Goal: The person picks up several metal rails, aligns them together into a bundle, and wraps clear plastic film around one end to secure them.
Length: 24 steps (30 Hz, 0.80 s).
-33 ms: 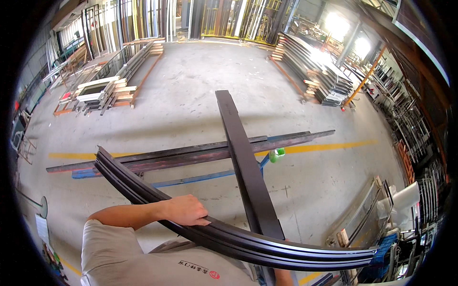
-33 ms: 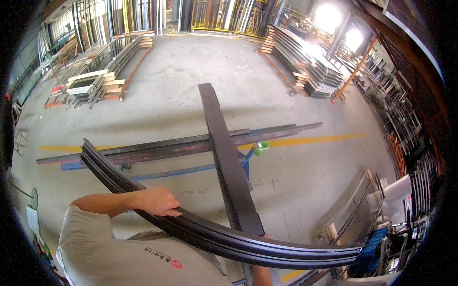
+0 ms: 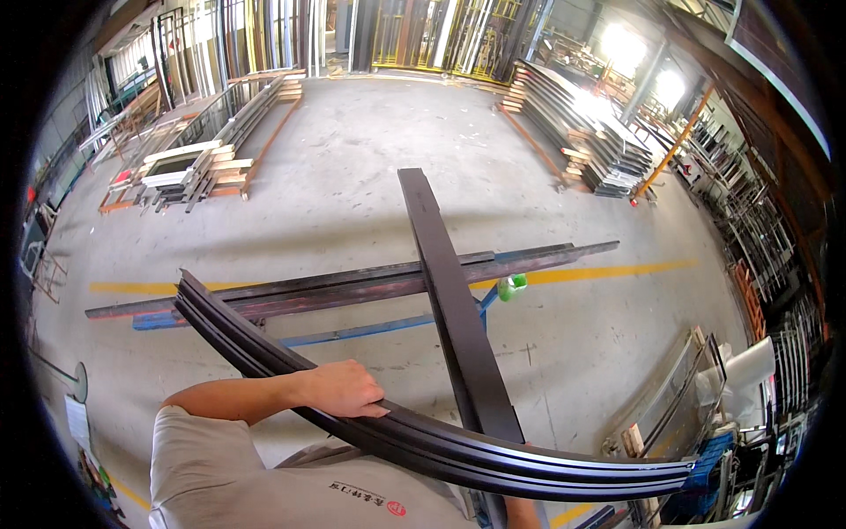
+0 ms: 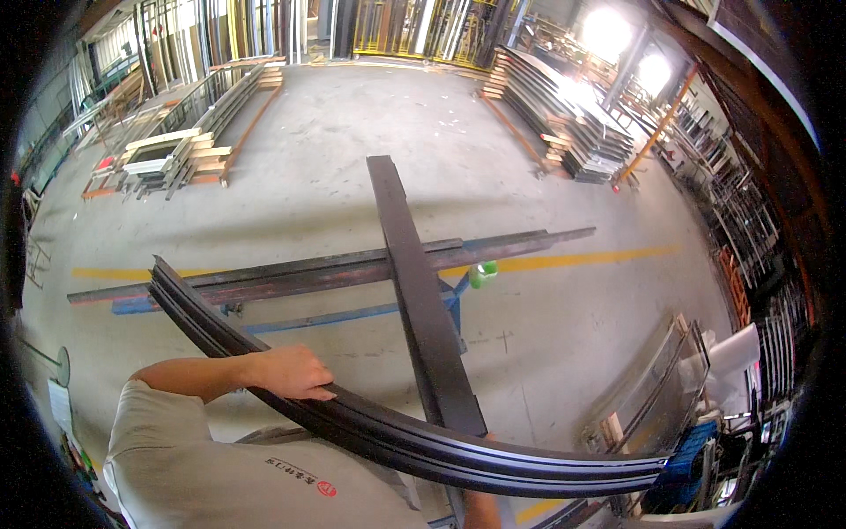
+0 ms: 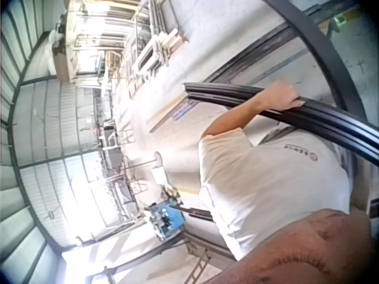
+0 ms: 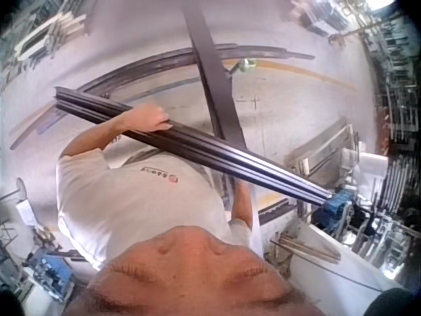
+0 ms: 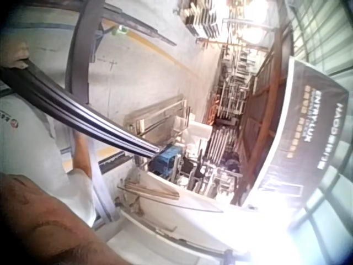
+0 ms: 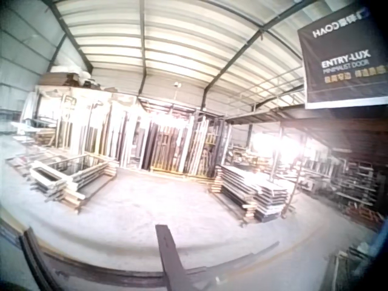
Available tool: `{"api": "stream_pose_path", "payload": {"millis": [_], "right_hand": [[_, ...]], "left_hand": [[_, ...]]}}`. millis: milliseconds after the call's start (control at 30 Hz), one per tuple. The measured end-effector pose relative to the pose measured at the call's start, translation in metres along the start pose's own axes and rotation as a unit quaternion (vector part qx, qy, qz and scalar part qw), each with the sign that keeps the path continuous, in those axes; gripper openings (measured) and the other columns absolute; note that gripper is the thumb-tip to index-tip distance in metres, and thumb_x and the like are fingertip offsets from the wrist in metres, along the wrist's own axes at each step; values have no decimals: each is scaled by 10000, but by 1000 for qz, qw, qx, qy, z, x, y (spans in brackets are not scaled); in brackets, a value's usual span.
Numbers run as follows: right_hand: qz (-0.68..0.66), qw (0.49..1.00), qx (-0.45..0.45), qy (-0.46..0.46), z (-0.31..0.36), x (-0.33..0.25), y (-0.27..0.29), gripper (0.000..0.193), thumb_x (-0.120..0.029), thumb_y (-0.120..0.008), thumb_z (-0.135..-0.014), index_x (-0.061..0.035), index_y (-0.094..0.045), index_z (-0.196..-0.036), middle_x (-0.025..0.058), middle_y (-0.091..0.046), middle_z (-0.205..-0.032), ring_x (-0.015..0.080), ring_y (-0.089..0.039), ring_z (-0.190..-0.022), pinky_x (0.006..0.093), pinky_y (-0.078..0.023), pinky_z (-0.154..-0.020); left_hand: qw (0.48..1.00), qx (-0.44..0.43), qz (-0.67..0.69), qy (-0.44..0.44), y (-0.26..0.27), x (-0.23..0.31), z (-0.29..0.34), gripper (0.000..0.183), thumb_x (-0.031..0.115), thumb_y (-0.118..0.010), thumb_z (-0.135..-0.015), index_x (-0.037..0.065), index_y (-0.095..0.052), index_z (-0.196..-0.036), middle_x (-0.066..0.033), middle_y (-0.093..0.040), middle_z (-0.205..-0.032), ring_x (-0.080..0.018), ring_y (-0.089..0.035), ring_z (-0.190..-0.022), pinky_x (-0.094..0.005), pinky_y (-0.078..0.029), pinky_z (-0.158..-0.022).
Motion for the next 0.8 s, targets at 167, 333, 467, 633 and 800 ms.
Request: {"api": "stream_pose_path", "payload": {"millis": [167,333,467,633,800], "right_hand": [[-17,990,-63,122,4,17,-7,470,-447,-411,-1058,-55,-526,-1291,106,-630,-1205,207,-587,-1061,395,-486,-964],[85,974,-132,166,0,44,13,499,-457,-422,-1049,-67,-474,-1356,118,-574,-1317,231,-545,-1179,418,-442,-1040],[38,976,-135,166,3,63,19,531,-477,-443,-1037,-83,-443,-1393,121,-526,-1390,251,-507,-1250,434,-406,-1087],[227,959,-97,143,4,64,7,556,-514,-470,-1021,-83,-467,-1372,127,-521,-1398,262,-518,-1227,426,-415,-1076],[-90,989,91,-79,-7,88,23,583,-553,-417,-1031,-54,-513,-1318,145,-573,-1308,245,-548,-1164,364,-455,-1018]], "left_hand": [[1000,1,-13,-13,0,-4,4,439,385,-561,-967,-7,-659,-794,-191,-676,-778,-392,-658,-796,-478,-529,-735],[1000,-5,-10,-12,-2,-7,9,444,388,-560,-968,-7,-655,-787,-195,-674,-772,-399,-657,-790,-480,-529,-733],[1000,-11,-10,-14,1,-7,8,442,388,-559,-968,-4,-654,-789,-193,-674,-771,-399,-657,-784,-481,-530,-733],[1000,-14,-16,-22,0,-12,9,443,398,-556,-969,-1,-645,-798,-191,-672,-778,-402,-655,-784,-487,-529,-726],[999,-6,-24,-33,5,-12,7,437,386,-566,-964,-5,-660,-794,-195,-673,-768,-403,-658,-783,-482,-533,-734]]}}
Point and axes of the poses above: each hand's wrist, its own z-axis away from the middle knuckle, its own y-axis out of the back of the hand, x = y × z, the point moved 6 cm from there along -z, towards the middle knuckle
